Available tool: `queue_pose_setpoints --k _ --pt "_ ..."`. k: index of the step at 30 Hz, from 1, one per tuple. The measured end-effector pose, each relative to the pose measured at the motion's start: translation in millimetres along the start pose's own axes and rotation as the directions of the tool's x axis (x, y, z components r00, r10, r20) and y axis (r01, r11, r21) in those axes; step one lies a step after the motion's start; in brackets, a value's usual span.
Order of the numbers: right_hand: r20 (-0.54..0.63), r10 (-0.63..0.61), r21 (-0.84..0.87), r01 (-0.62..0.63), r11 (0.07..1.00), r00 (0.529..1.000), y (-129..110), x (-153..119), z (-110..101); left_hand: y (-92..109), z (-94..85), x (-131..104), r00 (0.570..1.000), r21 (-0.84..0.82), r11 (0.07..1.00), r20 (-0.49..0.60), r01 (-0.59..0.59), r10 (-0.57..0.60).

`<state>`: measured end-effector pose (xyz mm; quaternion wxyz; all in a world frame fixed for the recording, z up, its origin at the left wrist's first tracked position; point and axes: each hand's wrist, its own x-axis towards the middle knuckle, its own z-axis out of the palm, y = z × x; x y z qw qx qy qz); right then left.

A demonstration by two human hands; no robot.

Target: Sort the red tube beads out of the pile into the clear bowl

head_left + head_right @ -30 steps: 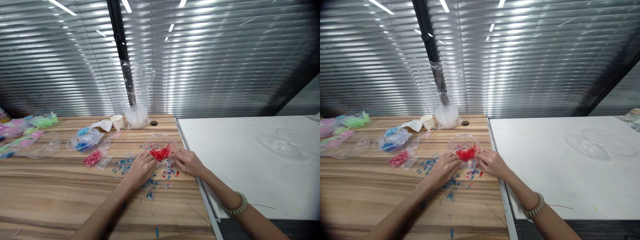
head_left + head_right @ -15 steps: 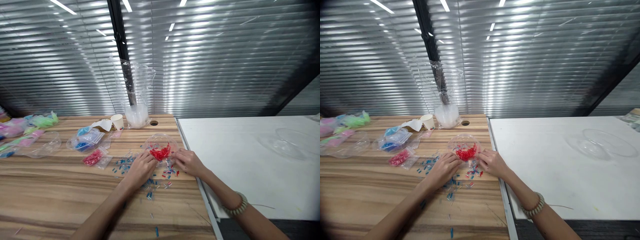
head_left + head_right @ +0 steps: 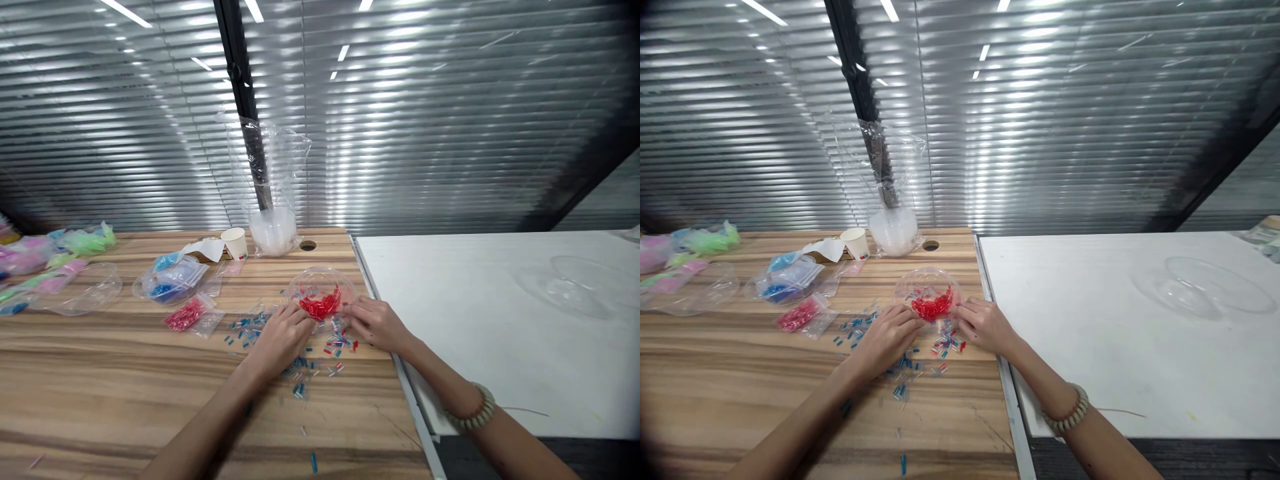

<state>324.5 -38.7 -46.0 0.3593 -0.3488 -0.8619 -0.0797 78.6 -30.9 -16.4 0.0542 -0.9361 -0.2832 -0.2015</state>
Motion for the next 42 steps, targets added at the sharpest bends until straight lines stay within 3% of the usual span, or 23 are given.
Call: queue_pose_setpoints --k 42 --pt "0.041 0.017 0.001 -0.017 1.000 0.999 0.4 -1.3 -0.3 10.0 -4.5 0.1 0.985 0.025 0.999 0.171 0.033 -0.036"
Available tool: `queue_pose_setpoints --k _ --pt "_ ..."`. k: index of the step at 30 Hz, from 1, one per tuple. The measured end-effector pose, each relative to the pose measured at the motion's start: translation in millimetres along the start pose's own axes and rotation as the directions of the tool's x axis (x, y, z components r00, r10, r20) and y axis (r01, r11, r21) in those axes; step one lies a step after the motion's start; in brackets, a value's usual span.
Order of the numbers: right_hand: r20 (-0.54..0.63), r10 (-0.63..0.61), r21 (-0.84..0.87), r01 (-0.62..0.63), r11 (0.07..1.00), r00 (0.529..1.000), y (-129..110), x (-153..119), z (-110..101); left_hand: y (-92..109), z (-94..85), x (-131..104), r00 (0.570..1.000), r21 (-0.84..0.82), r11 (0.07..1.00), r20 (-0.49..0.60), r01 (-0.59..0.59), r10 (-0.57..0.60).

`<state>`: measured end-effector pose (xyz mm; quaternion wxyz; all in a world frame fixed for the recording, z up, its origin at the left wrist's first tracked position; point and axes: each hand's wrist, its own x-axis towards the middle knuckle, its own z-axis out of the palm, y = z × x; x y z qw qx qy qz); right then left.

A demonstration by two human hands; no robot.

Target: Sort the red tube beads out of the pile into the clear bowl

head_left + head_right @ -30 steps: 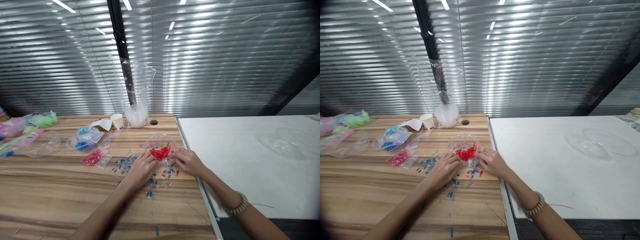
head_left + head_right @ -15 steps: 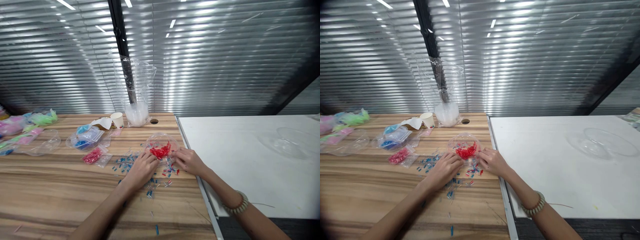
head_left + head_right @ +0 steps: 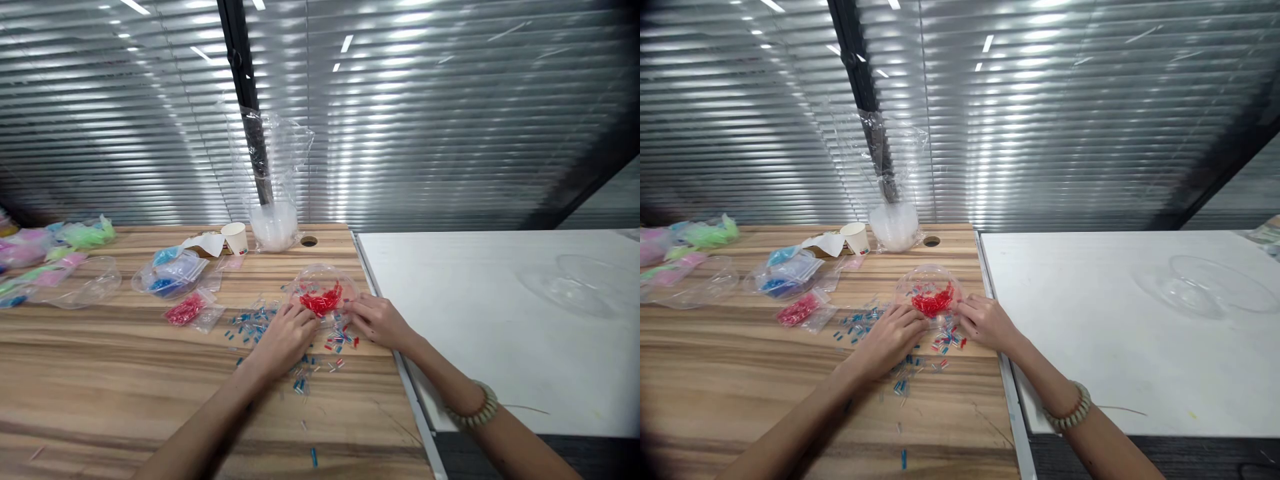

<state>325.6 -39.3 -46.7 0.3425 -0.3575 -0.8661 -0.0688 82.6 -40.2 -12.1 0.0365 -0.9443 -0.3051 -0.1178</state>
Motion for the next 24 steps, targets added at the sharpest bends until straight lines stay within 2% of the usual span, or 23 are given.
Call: queue_pose_setpoints --k 14,24 --pt "0.077 -0.002 -0.014 0.003 1.000 0.997 1.8 -0.9 -1.9 2.3 1.4 0.4 0.999 0.000 1.000 0.043 -0.011 0.011" --pt "0.087 0.013 -0.018 -0.011 1.000 0.996 1.4 -0.6 -2.5 2.7 2.8 0.1 0.999 0.007 1.000 0.042 -0.016 0.016"
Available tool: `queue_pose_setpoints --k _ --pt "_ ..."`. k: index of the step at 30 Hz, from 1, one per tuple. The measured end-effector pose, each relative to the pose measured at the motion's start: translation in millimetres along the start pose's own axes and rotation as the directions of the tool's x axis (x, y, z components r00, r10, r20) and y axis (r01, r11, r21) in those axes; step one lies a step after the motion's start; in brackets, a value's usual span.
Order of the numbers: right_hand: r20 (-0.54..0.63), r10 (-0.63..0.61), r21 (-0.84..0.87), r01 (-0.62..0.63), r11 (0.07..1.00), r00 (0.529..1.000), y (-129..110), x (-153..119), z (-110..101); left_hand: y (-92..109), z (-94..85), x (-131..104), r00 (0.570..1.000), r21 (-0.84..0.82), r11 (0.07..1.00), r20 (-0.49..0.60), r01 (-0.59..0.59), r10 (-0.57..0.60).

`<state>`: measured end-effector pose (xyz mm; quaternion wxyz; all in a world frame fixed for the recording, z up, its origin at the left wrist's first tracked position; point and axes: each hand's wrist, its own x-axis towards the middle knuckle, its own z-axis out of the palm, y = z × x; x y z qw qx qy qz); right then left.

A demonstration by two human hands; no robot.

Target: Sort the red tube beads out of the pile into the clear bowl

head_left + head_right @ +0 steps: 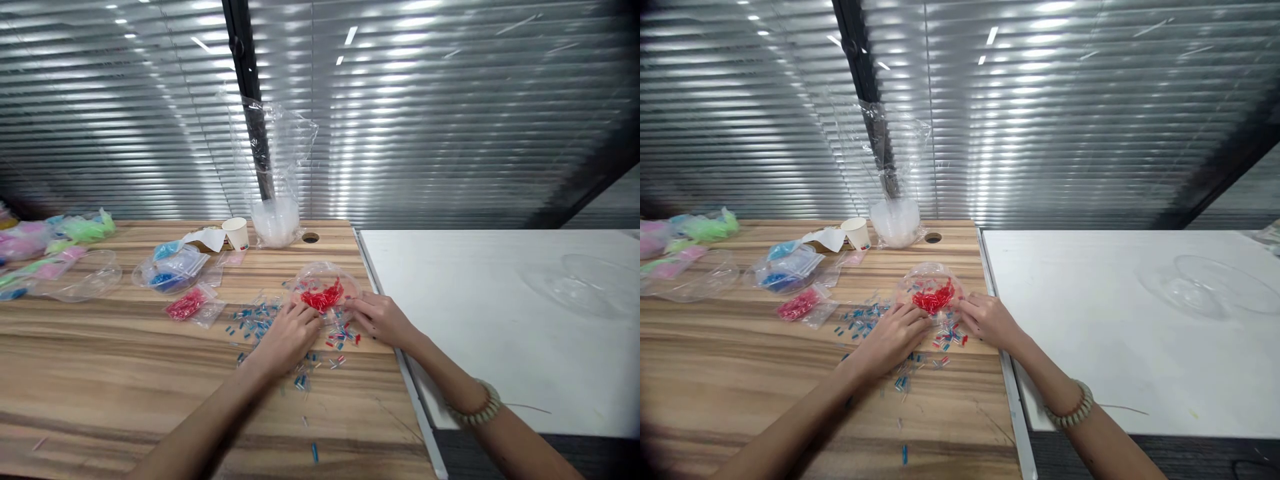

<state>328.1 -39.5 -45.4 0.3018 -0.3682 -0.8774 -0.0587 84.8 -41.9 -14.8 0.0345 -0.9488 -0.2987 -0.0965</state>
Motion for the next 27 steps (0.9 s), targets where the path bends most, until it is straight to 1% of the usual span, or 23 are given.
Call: queue_pose_setpoints --k 4,11,17,27 --pt "0.002 -0.015 -0.011 0.015 1.000 1.000 0.1 0.1 -0.8 -0.5 0.3 0.2 1.000 -0.005 1.000 -0.005 0.003 -0.003" --pt "0.009 -0.006 0.025 0.006 1.000 1.000 -0.3 -0.7 0.9 -0.1 -1.8 0.3 1.000 -0.024 1.000 -0.008 0.005 -0.005" --pt "0.007 -0.020 -0.006 0.020 1.000 1.000 -0.7 0.1 -0.7 0.2 -1.8 0.2 1.000 -0.026 1.000 -0.011 0.009 -0.010" --pt "0.009 -0.005 0.012 0.005 1.000 1.000 -0.8 0.0 -0.6 0.1 -1.5 0.1 1.000 -0.015 1.000 -0.024 -0.003 0.003"
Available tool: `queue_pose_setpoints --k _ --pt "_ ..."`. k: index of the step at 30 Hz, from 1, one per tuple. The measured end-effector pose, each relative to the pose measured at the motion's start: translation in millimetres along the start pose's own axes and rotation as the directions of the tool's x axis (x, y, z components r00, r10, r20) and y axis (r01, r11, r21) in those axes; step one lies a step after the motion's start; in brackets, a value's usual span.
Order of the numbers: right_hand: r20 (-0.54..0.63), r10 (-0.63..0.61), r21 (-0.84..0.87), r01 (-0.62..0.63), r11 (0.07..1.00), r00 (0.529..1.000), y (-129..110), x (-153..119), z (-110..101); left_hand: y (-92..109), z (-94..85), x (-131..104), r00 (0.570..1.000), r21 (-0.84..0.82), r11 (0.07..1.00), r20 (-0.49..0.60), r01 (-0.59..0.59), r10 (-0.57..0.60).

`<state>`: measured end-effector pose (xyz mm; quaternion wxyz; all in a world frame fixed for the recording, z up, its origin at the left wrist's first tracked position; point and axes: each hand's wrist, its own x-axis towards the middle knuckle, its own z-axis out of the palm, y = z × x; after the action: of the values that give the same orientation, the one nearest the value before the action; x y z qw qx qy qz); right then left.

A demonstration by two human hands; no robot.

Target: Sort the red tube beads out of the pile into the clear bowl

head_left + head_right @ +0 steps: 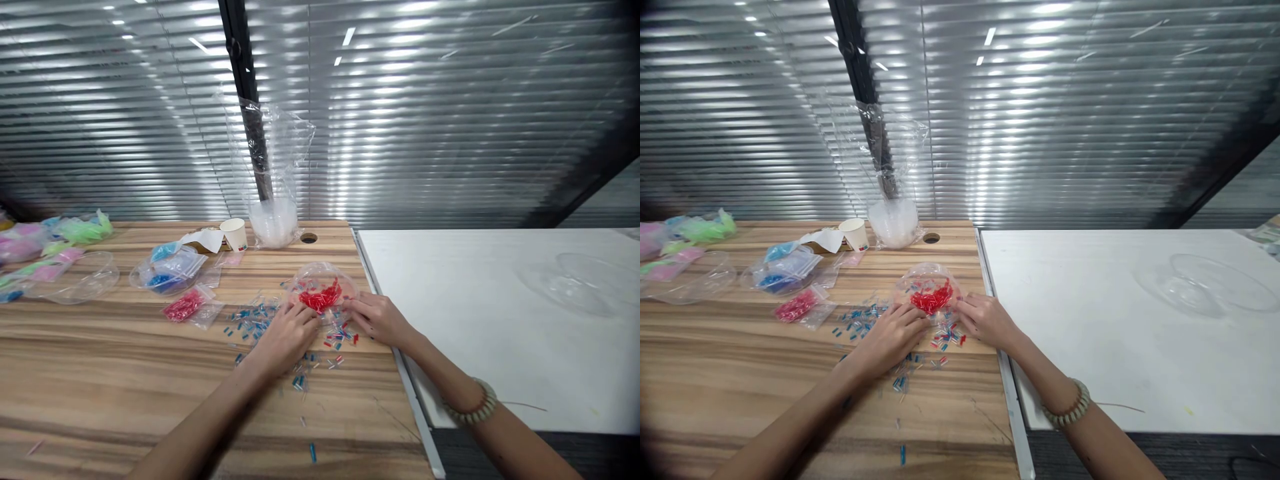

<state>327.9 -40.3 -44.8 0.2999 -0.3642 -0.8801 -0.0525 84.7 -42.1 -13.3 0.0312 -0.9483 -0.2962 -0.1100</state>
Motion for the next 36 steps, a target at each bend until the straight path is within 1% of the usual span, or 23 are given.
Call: queue_pose_setpoints --k 5,9,14,23,28,33,36 --pt "0.018 0.012 0.001 -0.012 1.000 1.000 -0.4 -0.2 -0.6 0.9 -1.0 0.4 1.000 0.001 1.000 0.019 0.007 -0.007" --pt "0.009 0.011 0.007 -0.011 1.000 1.000 -0.8 0.5 -1.1 0.9 -1.3 0.7 1.000 0.001 1.000 0.021 0.006 -0.006" --pt "0.027 0.012 -0.011 -0.012 1.000 1.000 -1.3 1.1 -2.1 -0.2 0.2 0.5 1.000 0.002 1.000 0.011 0.000 0.000" --pt "0.020 -0.003 -0.041 0.004 0.999 1.000 0.1 0.3 -1.2 0.6 -0.9 0.4 1.000 -0.005 1.000 0.029 0.001 -0.001" --pt "0.015 -0.004 -0.011 0.005 1.000 1.000 -0.4 -0.2 -0.1 1.6 -1.8 0.8 0.998 -0.007 1.000 0.055 0.007 -0.007" --pt "0.046 0.001 -0.031 0.001 1.000 0.999 -2.3 0.8 -3.1 4.3 -4.6 1.1 0.994 -0.002 1.000 0.106 0.018 -0.017" --pt "0.051 0.002 -0.023 -0.001 1.000 0.999 -2.6 0.8 -4.1 6.2 -6.2 1.5 0.993 -0.009 1.000 0.114 0.020 -0.019"
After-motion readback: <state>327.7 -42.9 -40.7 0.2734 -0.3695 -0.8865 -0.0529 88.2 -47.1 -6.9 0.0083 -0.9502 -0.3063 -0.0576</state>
